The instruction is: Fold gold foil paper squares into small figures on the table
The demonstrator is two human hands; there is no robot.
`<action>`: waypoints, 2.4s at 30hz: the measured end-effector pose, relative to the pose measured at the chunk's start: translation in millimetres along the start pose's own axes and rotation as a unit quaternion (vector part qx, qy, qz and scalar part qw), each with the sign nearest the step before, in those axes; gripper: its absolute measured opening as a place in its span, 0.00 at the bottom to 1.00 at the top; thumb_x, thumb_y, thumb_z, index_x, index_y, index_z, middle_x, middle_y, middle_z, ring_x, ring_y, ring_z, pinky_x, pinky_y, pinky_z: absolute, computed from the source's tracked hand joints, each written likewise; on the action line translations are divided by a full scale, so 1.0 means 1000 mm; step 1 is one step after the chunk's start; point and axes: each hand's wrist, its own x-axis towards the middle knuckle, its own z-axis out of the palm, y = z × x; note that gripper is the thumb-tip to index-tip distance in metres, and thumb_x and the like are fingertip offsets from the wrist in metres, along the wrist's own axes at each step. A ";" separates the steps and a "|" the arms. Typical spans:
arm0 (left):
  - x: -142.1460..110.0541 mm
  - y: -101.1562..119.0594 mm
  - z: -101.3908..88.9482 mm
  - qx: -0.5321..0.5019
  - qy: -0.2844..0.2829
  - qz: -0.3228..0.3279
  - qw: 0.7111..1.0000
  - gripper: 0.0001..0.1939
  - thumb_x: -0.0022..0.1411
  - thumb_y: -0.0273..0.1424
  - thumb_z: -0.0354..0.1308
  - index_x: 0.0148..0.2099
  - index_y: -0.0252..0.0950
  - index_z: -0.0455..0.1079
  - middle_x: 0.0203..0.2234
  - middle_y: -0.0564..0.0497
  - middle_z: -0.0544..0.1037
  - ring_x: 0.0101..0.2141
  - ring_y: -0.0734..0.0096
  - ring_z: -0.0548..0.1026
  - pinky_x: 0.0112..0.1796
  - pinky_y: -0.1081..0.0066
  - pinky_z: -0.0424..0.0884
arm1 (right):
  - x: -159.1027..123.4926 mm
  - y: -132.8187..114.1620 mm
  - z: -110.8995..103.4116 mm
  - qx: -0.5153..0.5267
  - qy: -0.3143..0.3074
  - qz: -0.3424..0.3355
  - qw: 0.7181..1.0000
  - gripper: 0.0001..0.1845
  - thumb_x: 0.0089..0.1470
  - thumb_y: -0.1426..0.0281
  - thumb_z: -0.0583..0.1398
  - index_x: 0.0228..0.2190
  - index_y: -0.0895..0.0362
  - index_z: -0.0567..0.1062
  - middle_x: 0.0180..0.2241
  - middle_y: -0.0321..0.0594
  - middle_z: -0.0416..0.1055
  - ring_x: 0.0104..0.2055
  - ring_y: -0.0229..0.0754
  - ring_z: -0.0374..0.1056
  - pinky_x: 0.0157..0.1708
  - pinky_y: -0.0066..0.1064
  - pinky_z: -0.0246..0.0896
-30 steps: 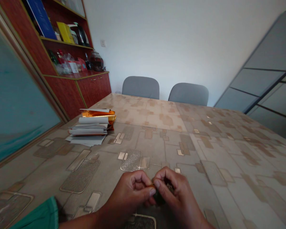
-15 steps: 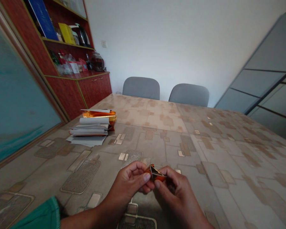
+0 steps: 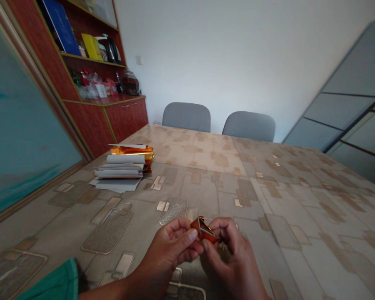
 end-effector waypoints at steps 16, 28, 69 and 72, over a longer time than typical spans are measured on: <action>-0.006 -0.002 0.004 -0.067 -0.009 0.016 0.998 0.20 0.42 0.38 0.80 0.31 0.32 0.76 0.24 0.51 0.82 0.25 0.77 0.78 0.30 0.79 0.74 | -0.002 0.008 0.006 0.377 -0.044 0.189 0.906 0.21 0.51 0.57 0.70 0.34 0.51 0.65 0.26 0.31 0.71 0.25 0.36 0.68 0.26 0.26 0.62; 0.000 -0.002 0.001 0.015 -0.040 0.089 0.995 0.21 0.44 0.42 0.78 0.28 0.33 0.74 0.20 0.51 0.81 0.21 0.76 0.76 0.26 0.79 0.69 | -0.002 0.012 0.009 0.447 -0.055 0.195 0.871 0.19 0.52 0.60 0.71 0.36 0.51 0.68 0.27 0.30 0.73 0.26 0.35 0.70 0.27 0.25 0.62; 0.008 -0.010 -0.005 0.040 -0.020 0.084 0.995 0.23 0.43 0.45 0.78 0.30 0.33 0.76 0.18 0.52 0.78 0.20 0.76 0.72 0.25 0.77 0.66 | -0.004 0.005 0.011 0.064 0.014 0.014 0.998 0.06 0.57 0.74 0.60 0.33 0.52 0.67 0.26 0.33 0.75 0.26 0.38 0.72 0.28 0.27 0.66; 0.007 -0.011 -0.006 0.055 -0.044 0.086 0.994 0.22 0.46 0.45 0.77 0.32 0.32 0.77 0.20 0.51 0.78 0.21 0.77 0.71 0.26 0.77 0.66 | -0.006 0.004 0.011 0.057 0.000 0.006 0.998 0.06 0.58 0.74 0.59 0.32 0.52 0.67 0.26 0.33 0.75 0.26 0.38 0.73 0.28 0.27 0.66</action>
